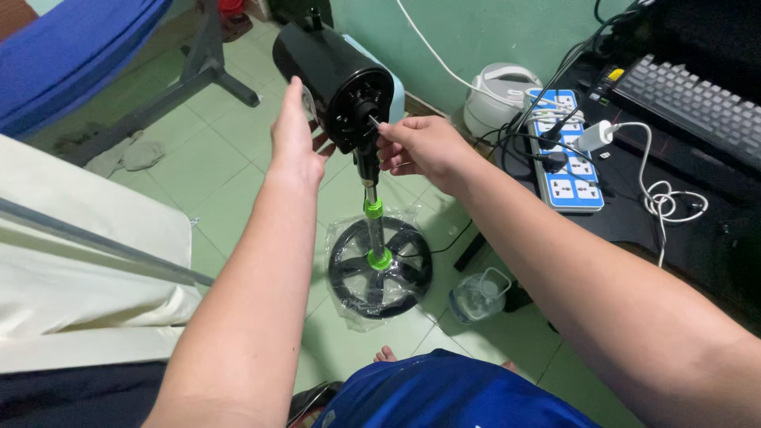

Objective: The person assembles a standing fan by attaching the motor housing to the stand, wrapping the power cord, and placing the fan blades and front grill onto the unit. The person handles the motor, blades, and grill components by hand.

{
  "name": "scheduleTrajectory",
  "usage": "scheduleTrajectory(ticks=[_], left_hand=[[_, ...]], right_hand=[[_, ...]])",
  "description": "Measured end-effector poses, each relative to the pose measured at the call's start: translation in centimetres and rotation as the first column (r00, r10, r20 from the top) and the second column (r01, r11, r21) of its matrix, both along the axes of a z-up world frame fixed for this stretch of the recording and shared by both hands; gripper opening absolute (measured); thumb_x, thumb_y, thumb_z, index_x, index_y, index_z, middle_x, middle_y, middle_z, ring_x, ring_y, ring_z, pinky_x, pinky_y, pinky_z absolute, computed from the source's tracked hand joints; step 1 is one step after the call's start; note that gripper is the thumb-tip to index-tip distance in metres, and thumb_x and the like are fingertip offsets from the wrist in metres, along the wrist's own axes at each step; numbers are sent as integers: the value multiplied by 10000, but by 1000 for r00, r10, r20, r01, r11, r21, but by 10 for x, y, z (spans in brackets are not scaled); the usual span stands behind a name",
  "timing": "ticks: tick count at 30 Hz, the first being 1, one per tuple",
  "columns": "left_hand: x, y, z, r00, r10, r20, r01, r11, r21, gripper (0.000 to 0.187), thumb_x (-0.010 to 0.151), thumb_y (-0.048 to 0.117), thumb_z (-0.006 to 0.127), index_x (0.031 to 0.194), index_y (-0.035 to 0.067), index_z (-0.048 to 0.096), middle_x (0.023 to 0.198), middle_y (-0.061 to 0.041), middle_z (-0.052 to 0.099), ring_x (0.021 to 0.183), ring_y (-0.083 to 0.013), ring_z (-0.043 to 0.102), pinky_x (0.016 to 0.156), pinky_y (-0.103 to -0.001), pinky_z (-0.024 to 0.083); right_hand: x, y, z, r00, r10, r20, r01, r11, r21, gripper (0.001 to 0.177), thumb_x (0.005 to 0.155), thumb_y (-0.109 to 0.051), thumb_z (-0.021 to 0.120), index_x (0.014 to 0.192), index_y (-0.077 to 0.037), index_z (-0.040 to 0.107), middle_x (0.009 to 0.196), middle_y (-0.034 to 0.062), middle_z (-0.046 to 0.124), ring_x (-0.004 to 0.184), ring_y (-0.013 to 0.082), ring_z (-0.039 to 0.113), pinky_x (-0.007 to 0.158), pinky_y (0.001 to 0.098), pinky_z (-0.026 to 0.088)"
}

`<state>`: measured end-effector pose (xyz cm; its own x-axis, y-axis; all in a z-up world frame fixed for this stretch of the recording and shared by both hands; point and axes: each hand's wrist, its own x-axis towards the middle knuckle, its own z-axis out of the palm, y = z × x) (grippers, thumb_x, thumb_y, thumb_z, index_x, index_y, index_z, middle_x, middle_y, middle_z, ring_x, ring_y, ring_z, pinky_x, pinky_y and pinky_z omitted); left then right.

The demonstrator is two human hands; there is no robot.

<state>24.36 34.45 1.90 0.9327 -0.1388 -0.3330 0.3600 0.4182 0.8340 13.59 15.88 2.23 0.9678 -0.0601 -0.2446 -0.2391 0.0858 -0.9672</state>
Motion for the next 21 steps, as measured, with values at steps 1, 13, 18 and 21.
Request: scheduleTrajectory(ticks=[1, 13, 18, 21], left_hand=[[-1, -1, 0, 1000, -6, -5, 6, 1000, 9, 614, 819, 585, 637, 1225, 125, 661, 1173, -111, 642, 1005, -311, 625, 854, -500, 485], [0, -2, -3, 999, -40, -5, 40, 999, 6, 521, 853, 556, 622, 1160, 139, 678, 1127, -47, 674, 987, -287, 628, 870, -478, 504], [3, -3, -2, 999, -50, 9, 50, 999, -1, 511, 859, 545, 618, 1155, 134, 680, 1097, -40, 678, 957, -266, 616, 841, -472, 500], [1, -3, 2, 997, -67, 44, 64, 996, 55, 522, 859, 547, 617, 1175, 134, 651, 1097, -40, 662, 975, -249, 629, 826, -481, 501]], right_hand=[[-1, 0, 0, 1000, 12, 6, -12, 1000, -1, 252, 979, -288, 660, 917, -45, 675, 830, 65, 675, 757, 185, 695, 742, 340, 595], [-5, 5, 13, 992, -8, -127, 12, 999, 32, 263, 977, -303, 638, 919, -48, 666, 814, 58, 671, 761, 214, 723, 732, 361, 596], [-6, -3, 4, 980, -49, -191, 71, 991, 111, 474, 1012, -482, 503, 980, -33, 652, 841, 79, 683, 819, 249, 719, 789, 404, 585], [-10, -22, -19, 960, -150, -238, 181, 977, 114, 459, 1036, -494, 458, 1007, -58, 598, 865, 73, 671, 851, 266, 708, 820, 430, 565]])
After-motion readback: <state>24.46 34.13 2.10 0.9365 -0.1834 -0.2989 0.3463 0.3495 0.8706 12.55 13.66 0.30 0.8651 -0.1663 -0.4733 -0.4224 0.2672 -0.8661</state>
